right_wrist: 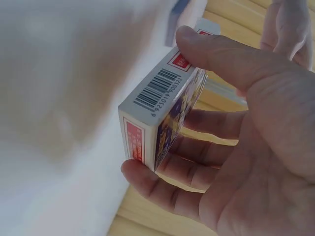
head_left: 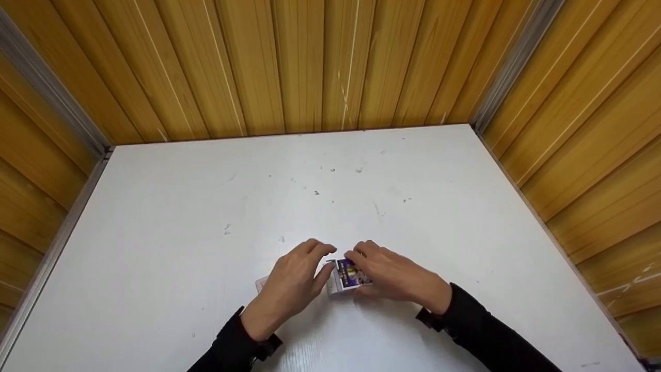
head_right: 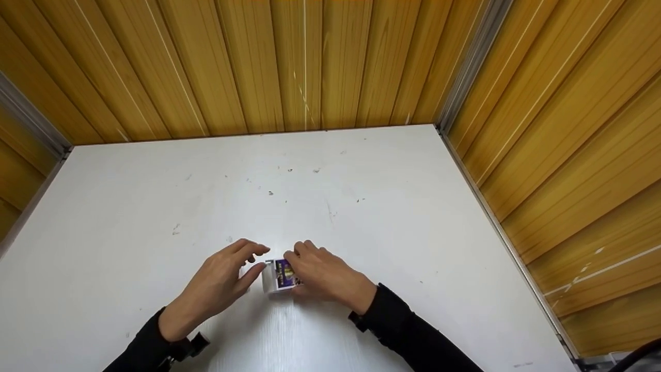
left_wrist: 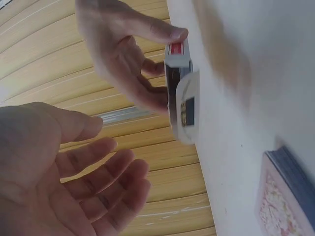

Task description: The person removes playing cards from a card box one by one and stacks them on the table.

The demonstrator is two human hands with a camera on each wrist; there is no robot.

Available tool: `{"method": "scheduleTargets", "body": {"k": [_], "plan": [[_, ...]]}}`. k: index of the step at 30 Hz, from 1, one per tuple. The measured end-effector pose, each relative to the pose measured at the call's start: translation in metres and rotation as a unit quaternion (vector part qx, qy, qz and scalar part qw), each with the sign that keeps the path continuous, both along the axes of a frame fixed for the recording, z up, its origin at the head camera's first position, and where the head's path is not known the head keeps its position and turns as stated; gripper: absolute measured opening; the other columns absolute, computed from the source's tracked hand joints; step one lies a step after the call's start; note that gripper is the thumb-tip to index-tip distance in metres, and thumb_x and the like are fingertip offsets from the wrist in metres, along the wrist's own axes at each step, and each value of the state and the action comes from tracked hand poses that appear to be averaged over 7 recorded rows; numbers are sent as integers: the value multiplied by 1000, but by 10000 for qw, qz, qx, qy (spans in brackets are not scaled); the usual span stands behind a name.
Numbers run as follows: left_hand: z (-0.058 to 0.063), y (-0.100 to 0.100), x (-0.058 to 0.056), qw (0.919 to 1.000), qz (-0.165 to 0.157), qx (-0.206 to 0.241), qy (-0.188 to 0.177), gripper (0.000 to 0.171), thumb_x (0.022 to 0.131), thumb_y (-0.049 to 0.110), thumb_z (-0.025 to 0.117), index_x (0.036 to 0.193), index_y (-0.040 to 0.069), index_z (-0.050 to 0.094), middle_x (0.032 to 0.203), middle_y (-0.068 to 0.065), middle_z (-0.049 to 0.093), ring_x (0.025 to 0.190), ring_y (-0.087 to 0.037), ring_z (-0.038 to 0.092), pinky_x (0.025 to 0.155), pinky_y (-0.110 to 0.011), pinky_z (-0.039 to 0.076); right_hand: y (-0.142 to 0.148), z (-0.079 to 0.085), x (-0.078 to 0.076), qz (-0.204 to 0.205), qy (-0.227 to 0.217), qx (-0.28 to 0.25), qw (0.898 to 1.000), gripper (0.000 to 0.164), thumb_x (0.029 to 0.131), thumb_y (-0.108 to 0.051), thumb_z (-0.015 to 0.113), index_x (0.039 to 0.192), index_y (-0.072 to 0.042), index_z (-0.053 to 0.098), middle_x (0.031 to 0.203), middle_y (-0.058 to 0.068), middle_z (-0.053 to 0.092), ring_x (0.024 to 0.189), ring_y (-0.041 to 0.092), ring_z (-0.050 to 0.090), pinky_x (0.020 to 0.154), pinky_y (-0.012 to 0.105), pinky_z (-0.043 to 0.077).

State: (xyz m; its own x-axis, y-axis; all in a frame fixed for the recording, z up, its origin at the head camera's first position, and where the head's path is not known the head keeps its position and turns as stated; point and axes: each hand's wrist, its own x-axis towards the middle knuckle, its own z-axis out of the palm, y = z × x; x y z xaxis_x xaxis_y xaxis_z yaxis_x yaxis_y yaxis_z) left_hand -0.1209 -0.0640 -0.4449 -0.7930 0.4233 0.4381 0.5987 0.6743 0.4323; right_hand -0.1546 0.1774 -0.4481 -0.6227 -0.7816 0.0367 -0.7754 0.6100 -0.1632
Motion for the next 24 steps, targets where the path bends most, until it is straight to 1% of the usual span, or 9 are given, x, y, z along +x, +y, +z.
{"method": "scheduleTargets", "body": {"k": [5,10,15,17,21,24], "plan": [[6,2,0,9977,-9,603,-300,11,98,8,70,108,5,65,96,-5,64,74,-15,59,61,-25,51,-12,11,-1,257,345,-147,9990,61,87,-31,84,134,-5,56,117,8,56,103,19,55,86,30,54],[14,3,-1,9915,134,1189,-502,10,97,3,70,100,5,61,86,-1,59,71,-11,55,57,-22,49,-22,25,-4,346,461,-373,9976,61,87,-31,84,135,-5,56,115,7,57,102,18,55,85,29,53],[23,5,-3,9847,335,1536,-751,12,97,1,69,96,5,58,80,0,56,69,-10,52,54,-23,47,-26,40,-7,303,558,-466,9969,66,88,-36,83,139,-5,54,121,6,57,108,19,54,91,31,51],[26,4,-6,9818,395,1648,-858,12,97,0,68,95,5,57,79,1,55,68,-10,51,54,-23,47,-27,45,-9,298,628,-510,9963,67,89,-36,83,139,-4,53,123,7,57,111,20,54,94,32,50],[32,2,-11,9761,472,1855,-1025,12,98,1,66,94,6,56,80,1,55,69,-10,52,55,-23,47,-27,53,-14,195,670,-631,9956,67,88,-34,84,140,-4,53,124,7,56,112,20,53,95,32,50],[33,0,-16,9727,515,1972,-1111,10,98,2,66,96,5,57,83,0,58,71,-10,55,58,-24,49,-27,58,-16,102,667,-691,9953,68,88,-34,85,140,-4,53,125,8,57,112,20,53,94,33,51]]}}
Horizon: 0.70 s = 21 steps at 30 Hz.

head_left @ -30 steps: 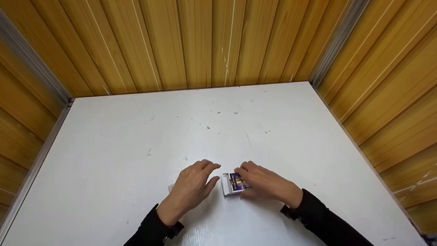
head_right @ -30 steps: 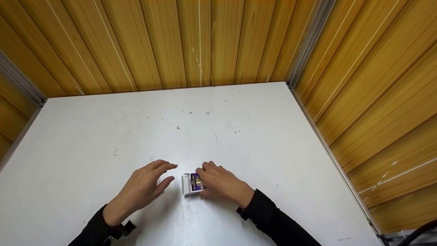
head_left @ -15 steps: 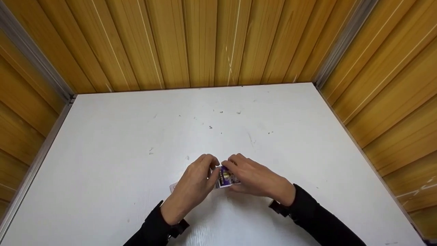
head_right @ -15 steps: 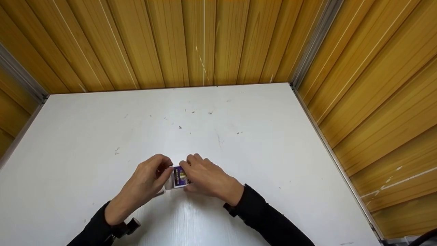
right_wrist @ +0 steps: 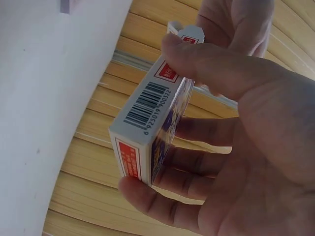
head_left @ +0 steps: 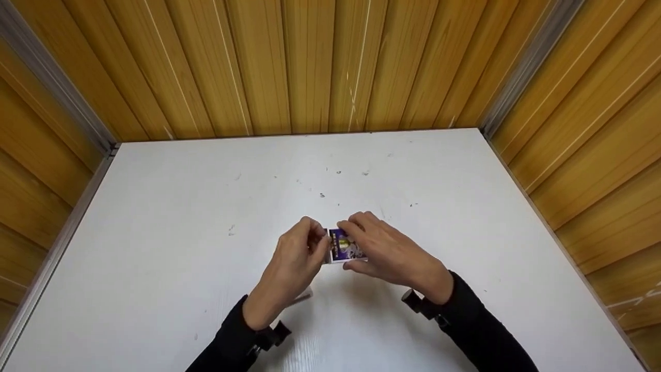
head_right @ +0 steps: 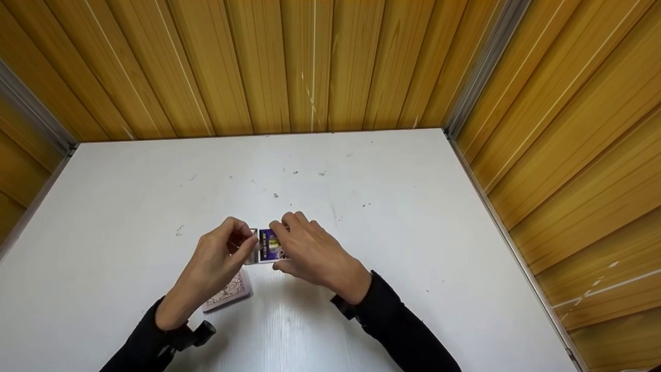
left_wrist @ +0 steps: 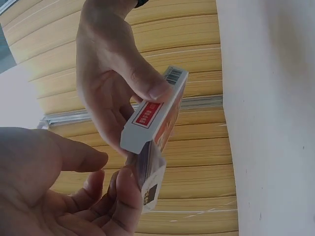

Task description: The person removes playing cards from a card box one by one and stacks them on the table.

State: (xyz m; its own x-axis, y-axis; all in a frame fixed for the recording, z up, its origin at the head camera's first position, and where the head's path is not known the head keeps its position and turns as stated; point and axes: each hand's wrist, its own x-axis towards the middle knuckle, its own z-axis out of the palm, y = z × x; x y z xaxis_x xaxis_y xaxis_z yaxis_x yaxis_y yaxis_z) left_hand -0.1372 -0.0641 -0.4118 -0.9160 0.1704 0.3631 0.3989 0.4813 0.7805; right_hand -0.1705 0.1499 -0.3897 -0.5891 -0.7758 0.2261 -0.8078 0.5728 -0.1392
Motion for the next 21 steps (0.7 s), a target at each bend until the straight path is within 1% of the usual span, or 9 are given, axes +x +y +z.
{"method": "scheduleTargets", "body": {"k": [4,6,9,11,17,21], "plan": [[0,-1,-7,9998,65,67,-196,10,98,3,68,100,4,58,86,-2,62,75,-12,58,61,-25,52,0,5,-2,-60,33,-96,9999,69,86,-33,86,140,-3,54,125,8,57,112,20,53,94,32,51],[1,-1,-8,9992,73,129,-379,12,98,3,68,101,3,57,87,-3,62,76,-13,58,61,-24,51,0,6,-2,-78,43,-150,9998,70,86,-33,87,139,-2,54,124,8,56,111,20,53,93,32,51],[3,-2,-11,9977,34,282,-612,13,97,3,68,102,4,56,87,-3,61,77,-14,57,62,-24,50,1,7,-2,-104,102,-214,9997,70,85,-32,88,138,-2,55,123,8,56,111,21,53,92,32,51],[4,-2,-11,9968,-26,388,-705,14,97,3,68,103,4,55,88,-3,61,78,-14,57,63,-24,49,1,8,-2,-112,149,-241,9995,70,84,-33,88,138,-2,55,123,8,56,110,21,54,91,32,52],[0,-3,-12,9948,-246,606,-776,19,95,1,68,104,2,52,91,-5,61,81,-15,59,69,-24,53,1,5,-2,-158,268,-198,9993,70,84,-34,88,138,-4,55,123,8,56,109,21,54,90,33,52],[-3,-4,-14,9946,-235,606,-805,23,96,4,72,104,3,51,91,-4,61,80,-15,58,68,-24,51,0,4,-3,-173,346,-163,9991,69,83,-33,89,136,-5,55,122,8,56,108,22,54,89,34,51]]}}
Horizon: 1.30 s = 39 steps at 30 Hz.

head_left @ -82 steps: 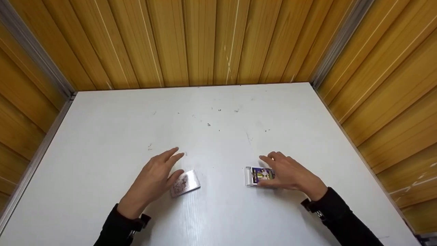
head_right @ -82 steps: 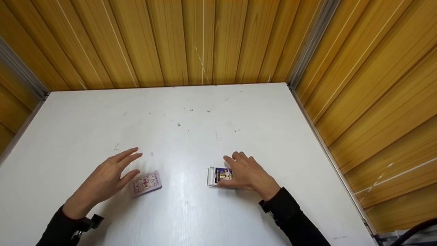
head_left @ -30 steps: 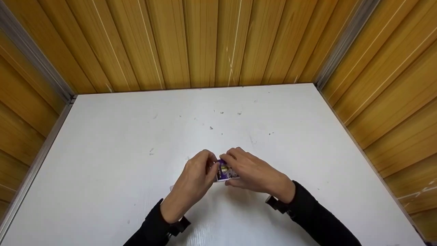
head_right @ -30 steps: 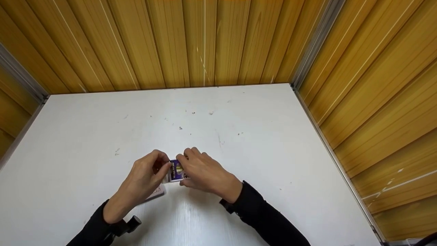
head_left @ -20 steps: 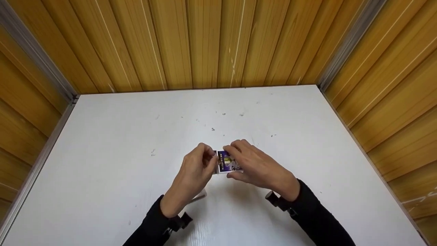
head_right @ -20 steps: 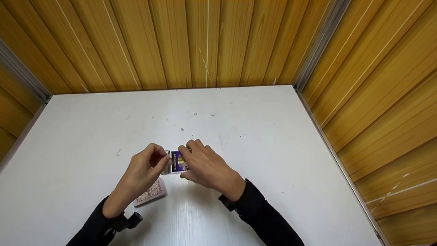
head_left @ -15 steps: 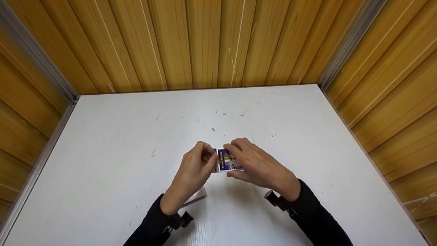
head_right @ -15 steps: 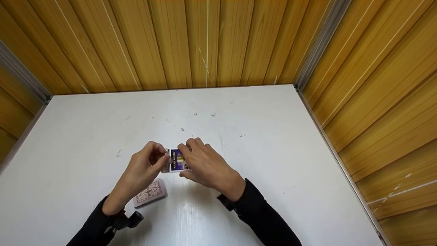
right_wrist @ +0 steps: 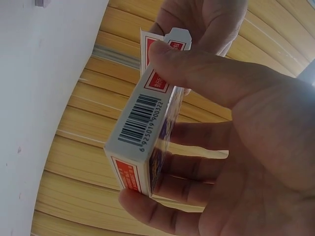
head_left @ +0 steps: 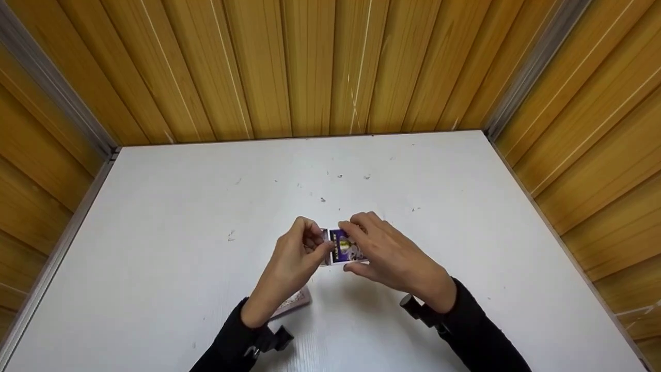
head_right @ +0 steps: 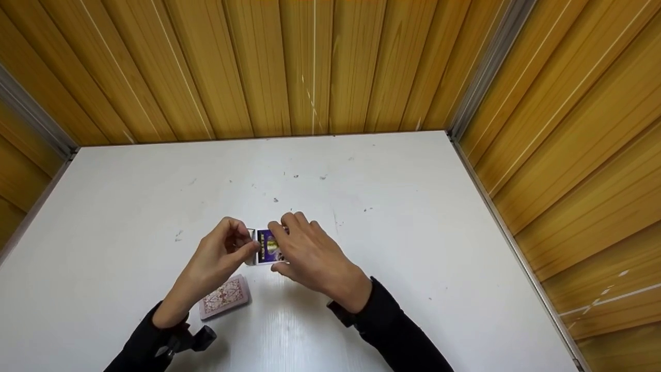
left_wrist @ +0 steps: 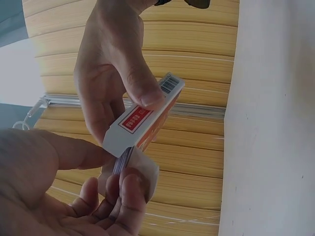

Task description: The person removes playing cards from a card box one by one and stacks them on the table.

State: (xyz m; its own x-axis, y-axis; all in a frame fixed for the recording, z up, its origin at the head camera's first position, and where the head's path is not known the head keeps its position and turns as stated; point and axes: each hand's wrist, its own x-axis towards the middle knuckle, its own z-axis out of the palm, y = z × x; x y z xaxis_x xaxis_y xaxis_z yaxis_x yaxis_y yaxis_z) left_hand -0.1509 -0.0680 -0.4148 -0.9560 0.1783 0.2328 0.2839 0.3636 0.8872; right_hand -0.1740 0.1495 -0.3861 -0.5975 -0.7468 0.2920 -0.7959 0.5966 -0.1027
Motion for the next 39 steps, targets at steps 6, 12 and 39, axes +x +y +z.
{"method": "scheduleTargets", "body": {"k": [6,12,39], "plan": [[-3,-2,-1,9999,44,43,-143,23,96,7,74,102,4,52,90,-5,61,79,-15,58,67,-23,51,-1,-3,-1,-2,5,22,10000,71,82,-34,90,137,-7,54,123,7,56,109,21,54,90,34,51],[-3,-2,-2,9998,-63,71,-150,24,93,-1,72,103,4,51,93,-6,61,82,-16,62,71,-25,55,-1,-5,0,-60,44,70,9999,71,83,-34,89,138,-6,55,124,9,55,111,23,54,91,35,51],[-2,-4,-1,9985,239,272,-409,27,91,-3,75,102,2,51,91,-7,64,82,-16,64,71,-26,57,-4,-8,0,9,159,53,9999,70,84,-33,88,139,-6,53,125,10,54,113,25,53,93,39,51]]}}
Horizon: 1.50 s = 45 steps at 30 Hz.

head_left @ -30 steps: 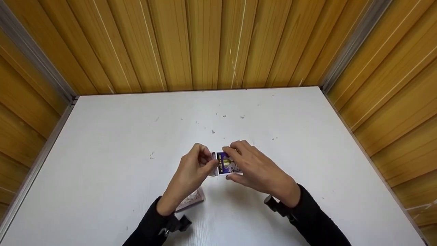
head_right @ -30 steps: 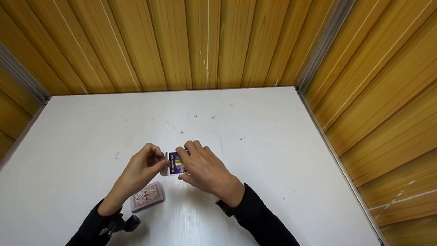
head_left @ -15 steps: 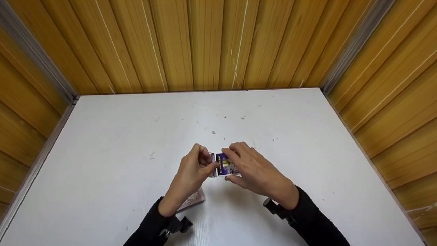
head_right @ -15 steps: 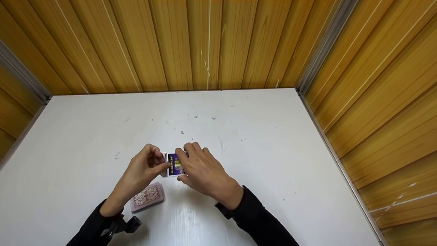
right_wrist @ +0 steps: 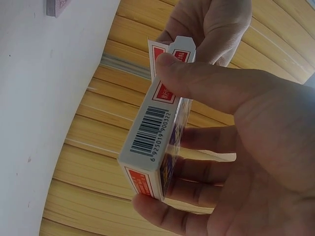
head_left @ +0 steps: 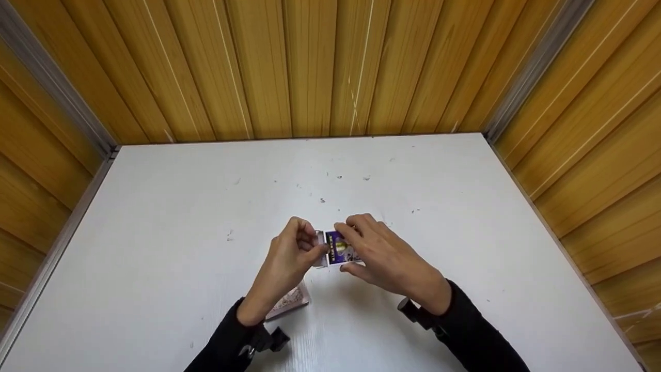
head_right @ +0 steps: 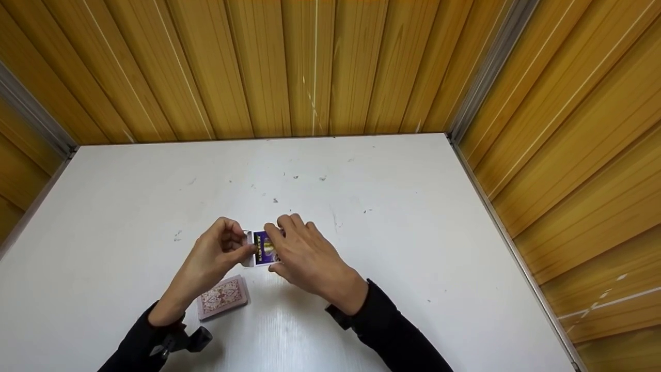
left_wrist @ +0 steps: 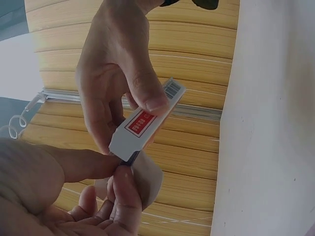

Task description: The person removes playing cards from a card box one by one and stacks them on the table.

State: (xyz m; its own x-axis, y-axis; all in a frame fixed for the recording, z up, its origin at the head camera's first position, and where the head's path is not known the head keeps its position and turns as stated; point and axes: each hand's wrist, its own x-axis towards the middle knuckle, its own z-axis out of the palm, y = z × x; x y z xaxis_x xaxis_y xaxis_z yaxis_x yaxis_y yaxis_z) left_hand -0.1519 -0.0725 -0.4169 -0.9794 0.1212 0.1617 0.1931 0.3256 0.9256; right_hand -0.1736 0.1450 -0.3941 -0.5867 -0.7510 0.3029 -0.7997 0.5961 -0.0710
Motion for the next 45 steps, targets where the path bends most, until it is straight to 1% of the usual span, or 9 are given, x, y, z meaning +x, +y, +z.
{"method": "scheduleTargets", "body": {"k": [6,14,19,24,27,30,34,41,45], "plan": [[2,-4,1,9998,-58,189,-7,24,91,-7,70,105,1,51,93,-9,70,85,-19,68,72,-26,58,0,2,-1,-62,14,57,10000,71,84,-32,88,139,-5,53,126,10,54,114,24,53,94,38,51],[9,-10,2,9999,24,34,108,37,92,-5,67,128,-1,55,92,-6,76,80,-16,71,68,-27,54,5,5,-6,-189,-107,-66,9997,72,84,-31,88,141,-3,54,127,11,54,116,25,54,96,38,52],[14,-12,0,9986,198,-353,343,43,92,-6,59,133,6,59,87,-3,71,75,-14,64,63,-28,52,10,6,-11,-118,-79,-148,9998,72,84,-29,88,141,-2,54,130,13,55,118,25,54,98,38,51],[16,-15,0,9918,377,-1088,547,51,88,-7,52,132,14,69,93,-3,61,73,-14,51,62,-27,45,17,7,-17,-109,-136,-292,9994,72,85,-28,88,141,0,53,130,14,54,117,25,54,98,38,51],[14,-16,-1,9872,329,-1410,671,49,88,-6,57,134,9,67,99,-6,55,78,-15,49,66,-28,44,20,7,-18,-192,-219,-339,9990,71,85,-28,88,141,0,54,130,14,54,116,25,55,97,38,51],[13,-15,-1,9873,197,-1407,709,47,88,-3,70,134,3,62,108,-11,49,85,-17,51,71,-28,49,21,7,-20,-238,-259,-334,9988,71,86,-28,88,141,0,54,130,14,54,115,25,55,96,39,52],[11,-14,0,9886,79,-1378,607,61,81,3,87,134,2,58,123,-14,39,94,-20,57,76,-30,55,20,8,-20,-216,-290,-317,9988,70,86,-29,87,141,0,54,130,14,54,115,25,55,97,39,52],[11,-16,3,9667,188,-2308,1087,69,77,17,94,135,6,57,121,-10,49,95,-18,54,73,-32,52,22,11,-21,-142,-364,-363,9986,71,87,-29,87,142,1,53,132,14,54,117,24,55,98,38,52],[16,-22,4,9584,227,-2636,1069,72,80,24,91,142,8,59,115,-8,54,93,-17,50,71,-31,50,25,11,-25,-118,-535,-501,9972,71,87,-29,86,143,0,53,133,12,55,115,21,55,92,36,53]]}}
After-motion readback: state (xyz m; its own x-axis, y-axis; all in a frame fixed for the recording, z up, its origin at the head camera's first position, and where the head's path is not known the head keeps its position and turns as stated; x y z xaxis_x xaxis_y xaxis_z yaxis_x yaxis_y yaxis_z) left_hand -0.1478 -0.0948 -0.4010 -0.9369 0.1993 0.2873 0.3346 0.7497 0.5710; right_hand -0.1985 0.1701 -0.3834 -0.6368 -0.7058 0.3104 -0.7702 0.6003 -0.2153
